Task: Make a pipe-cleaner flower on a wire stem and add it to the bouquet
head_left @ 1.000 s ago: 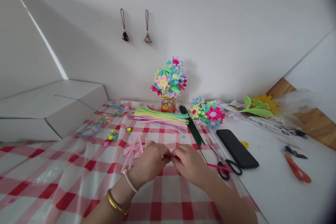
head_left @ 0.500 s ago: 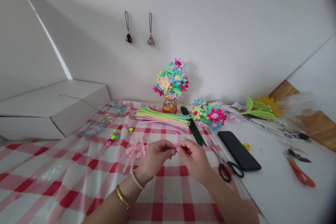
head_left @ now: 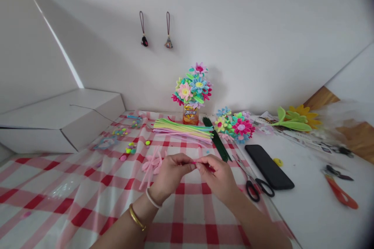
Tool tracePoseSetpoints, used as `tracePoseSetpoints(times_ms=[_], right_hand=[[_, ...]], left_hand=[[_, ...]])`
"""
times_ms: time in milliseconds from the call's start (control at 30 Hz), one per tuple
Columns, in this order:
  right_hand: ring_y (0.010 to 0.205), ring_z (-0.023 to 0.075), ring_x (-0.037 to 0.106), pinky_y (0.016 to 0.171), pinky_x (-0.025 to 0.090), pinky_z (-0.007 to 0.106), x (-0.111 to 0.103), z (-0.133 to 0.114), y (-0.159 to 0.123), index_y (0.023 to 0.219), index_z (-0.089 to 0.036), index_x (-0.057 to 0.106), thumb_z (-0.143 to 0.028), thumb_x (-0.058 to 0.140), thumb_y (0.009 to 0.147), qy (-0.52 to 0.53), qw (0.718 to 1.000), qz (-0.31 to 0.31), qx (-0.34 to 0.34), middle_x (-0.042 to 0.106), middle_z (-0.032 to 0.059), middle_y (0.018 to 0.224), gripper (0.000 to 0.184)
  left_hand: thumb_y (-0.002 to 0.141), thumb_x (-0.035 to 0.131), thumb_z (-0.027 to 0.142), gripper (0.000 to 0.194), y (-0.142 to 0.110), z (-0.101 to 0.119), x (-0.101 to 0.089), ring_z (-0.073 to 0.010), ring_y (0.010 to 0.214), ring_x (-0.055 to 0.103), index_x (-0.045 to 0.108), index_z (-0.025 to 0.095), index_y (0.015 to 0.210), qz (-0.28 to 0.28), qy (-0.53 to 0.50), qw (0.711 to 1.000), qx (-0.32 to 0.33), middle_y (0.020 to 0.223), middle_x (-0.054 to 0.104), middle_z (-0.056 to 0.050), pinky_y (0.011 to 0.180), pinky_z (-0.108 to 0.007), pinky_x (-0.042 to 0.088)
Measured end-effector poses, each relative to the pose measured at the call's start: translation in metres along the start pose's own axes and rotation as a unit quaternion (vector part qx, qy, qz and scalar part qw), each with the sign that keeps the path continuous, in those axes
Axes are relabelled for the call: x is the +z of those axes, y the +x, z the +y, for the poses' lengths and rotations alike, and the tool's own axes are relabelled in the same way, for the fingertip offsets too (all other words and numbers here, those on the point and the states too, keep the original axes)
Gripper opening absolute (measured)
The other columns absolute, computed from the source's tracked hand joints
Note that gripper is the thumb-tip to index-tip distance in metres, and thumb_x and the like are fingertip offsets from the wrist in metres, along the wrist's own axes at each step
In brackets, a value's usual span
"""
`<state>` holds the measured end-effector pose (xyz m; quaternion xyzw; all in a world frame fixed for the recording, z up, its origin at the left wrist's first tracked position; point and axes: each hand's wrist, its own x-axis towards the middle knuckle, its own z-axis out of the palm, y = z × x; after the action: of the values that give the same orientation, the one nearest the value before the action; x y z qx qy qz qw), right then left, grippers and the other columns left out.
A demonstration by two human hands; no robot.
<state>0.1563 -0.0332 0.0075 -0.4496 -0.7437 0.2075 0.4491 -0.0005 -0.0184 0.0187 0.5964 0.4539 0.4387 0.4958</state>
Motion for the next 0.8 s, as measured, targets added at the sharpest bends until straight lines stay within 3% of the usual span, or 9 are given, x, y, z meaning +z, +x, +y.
tracePoseSetpoints(times_ms=[133, 233, 300, 367, 467, 567, 733, 800], right_hand=[[0.070, 0.0137, 0.058, 0.062, 0.046, 0.024, 0.001, -0.001, 0.000, 0.083, -0.019, 0.060, -0.026, 0.049, 0.082, 0.025, 0.999, 0.010, 0.034, 0.063, 0.0024, 0.077, 0.013], [0.069, 0.0134, 0.057, 0.061, 0.045, 0.024, 0.000, -0.002, 0.000, 0.083, -0.019, 0.058, -0.024, 0.047, 0.083, 0.018, 0.999, -0.005, 0.038, 0.062, 0.0022, 0.076, 0.013], [0.071, 0.0139, 0.056, 0.062, 0.044, 0.025, 0.000, -0.001, 0.000, 0.084, -0.019, 0.057, -0.020, 0.046, 0.083, -0.018, 1.000, -0.013, 0.015, 0.061, 0.0026, 0.077, 0.012], [0.072, 0.0150, 0.055, 0.063, 0.043, 0.026, 0.001, 0.001, 0.000, 0.083, -0.019, 0.057, -0.013, 0.046, 0.080, -0.081, 0.996, -0.024, -0.017, 0.060, 0.0032, 0.077, 0.012], [0.070, 0.0168, 0.054, 0.061, 0.041, 0.028, 0.004, 0.004, 0.000, 0.074, -0.018, 0.057, -0.008, 0.047, 0.077, -0.195, 0.977, -0.061, -0.058, 0.058, 0.0041, 0.072, 0.014], [0.070, 0.0182, 0.054, 0.062, 0.041, 0.030, 0.005, 0.005, -0.001, 0.070, -0.018, 0.057, -0.010, 0.048, 0.078, -0.240, 0.963, -0.087, -0.089, 0.059, 0.0048, 0.069, 0.015], [0.078, 0.0161, 0.056, 0.068, 0.044, 0.028, -0.001, 0.002, 0.001, 0.088, -0.020, 0.060, -0.018, 0.046, 0.083, -0.094, 0.994, -0.035, -0.045, 0.061, 0.0042, 0.082, 0.015], [0.077, 0.0154, 0.057, 0.067, 0.044, 0.027, -0.002, 0.001, 0.001, 0.090, -0.021, 0.060, -0.021, 0.046, 0.084, -0.053, 0.998, -0.019, -0.025, 0.061, 0.0039, 0.082, 0.015]], left_hand=[[0.060, 0.068, 0.026, 0.013, 0.000, -0.003, 0.003, -0.0104, 0.058, 0.046, 0.065, 0.014, 0.065, 0.000, -0.108, 0.993, -0.040, 0.059, 0.057, 0.001, 0.057, -0.023, 0.037], [0.062, 0.067, 0.028, 0.014, 0.000, -0.006, 0.004, -0.0103, 0.057, 0.047, 0.065, 0.015, 0.067, -0.013, -0.096, 0.994, -0.042, 0.060, 0.058, 0.001, 0.056, -0.023, 0.037], [0.066, 0.063, 0.028, 0.012, 0.001, -0.007, 0.002, -0.0117, 0.060, 0.050, 0.064, 0.017, 0.069, -0.022, -0.023, 0.999, -0.017, 0.064, 0.060, 0.000, 0.058, -0.024, 0.038], [0.070, 0.059, 0.025, 0.009, 0.001, -0.007, 0.001, -0.0135, 0.066, 0.052, 0.065, 0.019, 0.071, -0.022, 0.097, 0.994, 0.047, 0.069, 0.062, -0.001, 0.062, -0.025, 0.039], [0.072, 0.054, 0.017, 0.012, 0.000, -0.009, 0.000, -0.0154, 0.070, 0.053, 0.065, 0.019, 0.068, -0.030, 0.278, 0.947, 0.156, 0.072, 0.064, -0.003, 0.069, -0.029, 0.036], [0.071, 0.055, 0.014, 0.014, 0.000, -0.010, -0.001, -0.0156, 0.067, 0.054, 0.064, 0.018, 0.062, -0.042, 0.345, 0.919, 0.184, 0.066, 0.063, -0.003, 0.072, -0.031, 0.034], [0.068, 0.058, 0.018, 0.009, 0.000, 0.000, -0.004, -0.0145, 0.065, 0.055, 0.065, 0.018, 0.064, -0.008, 0.169, 0.983, 0.071, 0.066, 0.063, -0.002, 0.063, -0.026, 0.039], [0.066, 0.060, 0.020, 0.006, 0.000, 0.003, -0.005, -0.0143, 0.065, 0.054, 0.065, 0.017, 0.063, 0.008, 0.091, 0.996, 0.022, 0.065, 0.062, -0.001, 0.061, -0.025, 0.040]])
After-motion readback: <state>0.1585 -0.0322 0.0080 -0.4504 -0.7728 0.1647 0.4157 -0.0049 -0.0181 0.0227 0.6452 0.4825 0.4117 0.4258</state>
